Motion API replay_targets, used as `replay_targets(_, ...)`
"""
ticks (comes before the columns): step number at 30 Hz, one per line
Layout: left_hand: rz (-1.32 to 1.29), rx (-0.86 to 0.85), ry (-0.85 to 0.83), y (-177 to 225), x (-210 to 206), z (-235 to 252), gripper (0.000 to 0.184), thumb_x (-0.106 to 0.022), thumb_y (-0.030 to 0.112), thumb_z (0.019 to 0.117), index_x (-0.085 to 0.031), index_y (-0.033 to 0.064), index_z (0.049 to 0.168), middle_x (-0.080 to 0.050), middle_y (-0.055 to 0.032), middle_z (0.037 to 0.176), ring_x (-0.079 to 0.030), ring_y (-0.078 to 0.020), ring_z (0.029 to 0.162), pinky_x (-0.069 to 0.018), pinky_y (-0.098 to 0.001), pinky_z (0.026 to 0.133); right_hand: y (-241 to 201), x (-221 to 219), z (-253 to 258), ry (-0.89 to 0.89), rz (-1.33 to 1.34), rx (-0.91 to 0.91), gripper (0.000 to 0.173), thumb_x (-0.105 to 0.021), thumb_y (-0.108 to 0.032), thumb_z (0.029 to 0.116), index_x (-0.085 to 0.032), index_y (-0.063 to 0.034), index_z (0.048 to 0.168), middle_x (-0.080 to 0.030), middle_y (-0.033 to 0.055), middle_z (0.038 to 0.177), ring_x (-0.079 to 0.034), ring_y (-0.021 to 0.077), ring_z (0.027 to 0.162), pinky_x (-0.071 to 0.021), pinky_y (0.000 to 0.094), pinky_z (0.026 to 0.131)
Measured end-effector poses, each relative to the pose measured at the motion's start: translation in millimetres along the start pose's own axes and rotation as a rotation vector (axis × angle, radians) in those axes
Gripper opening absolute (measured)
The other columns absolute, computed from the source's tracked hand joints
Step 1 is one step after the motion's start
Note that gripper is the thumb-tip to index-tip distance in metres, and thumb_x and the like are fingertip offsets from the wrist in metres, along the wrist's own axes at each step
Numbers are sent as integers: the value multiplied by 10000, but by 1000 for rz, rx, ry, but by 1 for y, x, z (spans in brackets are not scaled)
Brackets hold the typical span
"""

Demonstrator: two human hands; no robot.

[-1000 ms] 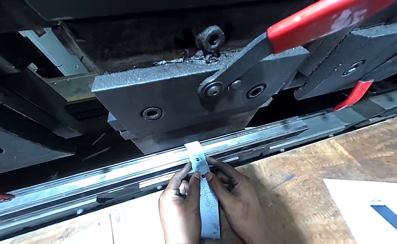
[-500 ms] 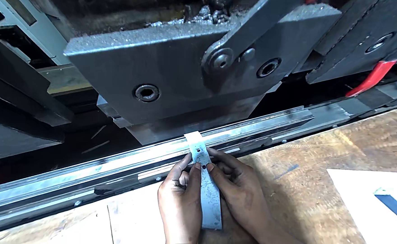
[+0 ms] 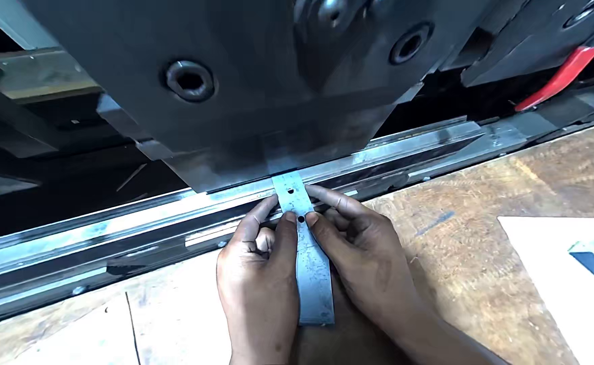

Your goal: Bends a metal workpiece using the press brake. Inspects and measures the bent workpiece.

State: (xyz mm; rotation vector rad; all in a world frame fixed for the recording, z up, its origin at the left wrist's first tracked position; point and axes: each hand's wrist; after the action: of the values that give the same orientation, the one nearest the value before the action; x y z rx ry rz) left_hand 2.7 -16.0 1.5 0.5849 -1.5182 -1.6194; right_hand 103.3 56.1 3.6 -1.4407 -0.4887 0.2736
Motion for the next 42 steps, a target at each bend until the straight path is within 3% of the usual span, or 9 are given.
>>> replay_targets(17, 61, 1, -13, 4, 2, 1, 265, -695, 144, 939, -744, 123, 1198, -602, 80, 596, -528, -37, 446, -448, -181, 396, -4, 1, 2, -8, -22, 65, 340, -636, -119, 983, -675, -121, 1320, -648, -36, 683, -588, 58, 530, -512, 186, 479)
replay_targets(42, 88, 0, -15, 4, 3, 1, 258, -693, 178, 951, -743, 143, 1202, -558, 84, 561, -493, -46, 416, -423, -191, 371, -5, 2, 2, -18, -68, 54, 342, -631, -144, 987, -670, -139, 1326, -639, -48, 692, -584, 60, 532, -511, 193, 474)
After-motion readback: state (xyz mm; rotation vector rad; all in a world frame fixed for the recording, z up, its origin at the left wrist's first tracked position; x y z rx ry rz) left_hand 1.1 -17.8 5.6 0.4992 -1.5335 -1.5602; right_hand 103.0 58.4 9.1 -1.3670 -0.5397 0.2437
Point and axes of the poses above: each hand's wrist, its own z-axis towards the middle knuckle, its own x-axis out of the back of the hand, y = z × x
